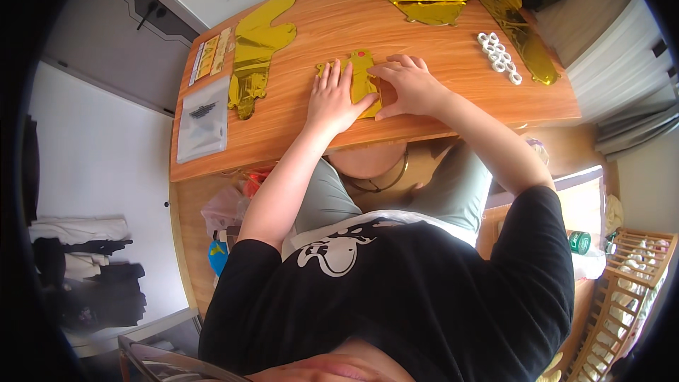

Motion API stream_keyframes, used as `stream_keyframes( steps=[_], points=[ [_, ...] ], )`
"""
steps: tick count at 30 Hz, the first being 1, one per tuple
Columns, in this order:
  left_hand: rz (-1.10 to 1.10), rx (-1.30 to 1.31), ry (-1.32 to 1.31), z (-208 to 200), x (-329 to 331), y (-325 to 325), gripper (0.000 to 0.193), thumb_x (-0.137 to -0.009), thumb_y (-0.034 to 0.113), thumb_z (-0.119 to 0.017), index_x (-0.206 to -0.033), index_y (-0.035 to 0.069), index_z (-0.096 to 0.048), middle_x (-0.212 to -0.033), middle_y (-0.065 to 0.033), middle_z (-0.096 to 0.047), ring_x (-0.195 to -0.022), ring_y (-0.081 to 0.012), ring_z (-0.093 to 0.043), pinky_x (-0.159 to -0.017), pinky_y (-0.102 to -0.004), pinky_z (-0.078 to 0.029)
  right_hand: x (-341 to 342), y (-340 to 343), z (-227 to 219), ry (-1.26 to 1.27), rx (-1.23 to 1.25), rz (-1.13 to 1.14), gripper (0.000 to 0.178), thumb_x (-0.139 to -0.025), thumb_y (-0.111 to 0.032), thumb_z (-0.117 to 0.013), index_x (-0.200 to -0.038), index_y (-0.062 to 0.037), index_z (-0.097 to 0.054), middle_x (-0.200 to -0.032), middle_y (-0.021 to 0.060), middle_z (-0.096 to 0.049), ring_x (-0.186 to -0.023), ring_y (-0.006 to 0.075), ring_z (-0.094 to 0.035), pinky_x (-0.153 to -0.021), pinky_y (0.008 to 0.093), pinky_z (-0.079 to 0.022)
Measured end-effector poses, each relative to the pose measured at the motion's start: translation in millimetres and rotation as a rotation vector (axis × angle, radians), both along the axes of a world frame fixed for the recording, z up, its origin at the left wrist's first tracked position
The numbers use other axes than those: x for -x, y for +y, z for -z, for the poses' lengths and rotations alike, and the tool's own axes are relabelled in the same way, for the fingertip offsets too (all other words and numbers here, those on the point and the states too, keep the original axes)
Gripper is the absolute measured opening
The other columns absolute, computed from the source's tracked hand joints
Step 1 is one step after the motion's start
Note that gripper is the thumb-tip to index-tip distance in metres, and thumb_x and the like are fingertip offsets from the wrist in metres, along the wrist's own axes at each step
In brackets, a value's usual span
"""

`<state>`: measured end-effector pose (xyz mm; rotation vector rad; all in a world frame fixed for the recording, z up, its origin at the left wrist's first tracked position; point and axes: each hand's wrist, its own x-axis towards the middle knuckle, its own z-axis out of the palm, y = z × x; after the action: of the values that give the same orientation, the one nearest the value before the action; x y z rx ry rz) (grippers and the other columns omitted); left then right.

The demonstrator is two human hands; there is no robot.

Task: Folding gold foil balloons at a desk.

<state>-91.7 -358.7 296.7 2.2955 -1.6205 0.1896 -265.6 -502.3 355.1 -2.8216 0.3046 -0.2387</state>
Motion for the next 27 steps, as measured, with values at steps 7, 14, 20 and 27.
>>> stream_keyframes(
  steps=[7, 14, 20, 27],
  points=[
    [0.006, -0.086, 0.063, -4.2, -1.1, 0.0, 0.108, -0.089, 0.080, -0.050, -0.160, 0.002, -0.029, -0.165, -0.0261, -0.027, -0.156, -0.0395, -0.019, -0.126, -0.0524, -0.016, -6.2, 5.6, -15.7, 0.169, -0.005, 0.086, 0.103, -0.063, -0.051, -0.091, -0.150, -0.0160, -0.049, -0.147, 0.0100, -0.055, -0.144, 0.0346, -0.038, -0.119, 0.0525, -0.025],
    [0.152, 0.340, 0.957, -4.2, -41.9, 3.9, 0.091, -0.103, 0.064, -0.041, -0.163, 0.001, -0.014, -0.171, -0.0231, -0.009, -0.159, -0.0358, -0.007, -0.128, -0.0481, -0.009, -13.4, 6.5, -23.7, 0.176, -0.007, 0.033, 0.107, -0.062, -0.052, -0.092, -0.152, -0.0173, -0.047, -0.146, 0.0114, -0.056, -0.142, 0.0342, -0.040, -0.119, 0.0514, -0.025],
    [0.495, 0.035, 0.031, -26.8, -5.0, 71.2, 0.073, -0.102, 0.046, -0.057, -0.160, 0.009, -0.033, -0.167, -0.0158, -0.029, -0.156, -0.0328, -0.024, -0.125, -0.0484, -0.022, -8.8, -1.4, -13.5, 0.118, 0.037, 0.011, 0.106, -0.061, -0.054, -0.091, -0.151, -0.0149, -0.050, -0.145, 0.0095, -0.058, -0.137, 0.0328, -0.044, -0.115, 0.0489, -0.030],
    [0.439, 0.055, -0.227, -4.9, 14.2, 114.5, 0.048, -0.102, 0.021, -0.056, -0.148, 0.009, -0.052, -0.150, -0.0159, -0.054, -0.141, -0.0304, -0.050, -0.115, -0.0441, -0.044, 5.7, 22.5, -8.6, 0.056, -0.028, -0.193, 0.109, -0.054, -0.047, -0.095, -0.149, -0.0151, -0.051, -0.143, 0.0113, -0.057, -0.141, 0.0328, -0.040, -0.119, 0.0516, -0.025]
  ],
)
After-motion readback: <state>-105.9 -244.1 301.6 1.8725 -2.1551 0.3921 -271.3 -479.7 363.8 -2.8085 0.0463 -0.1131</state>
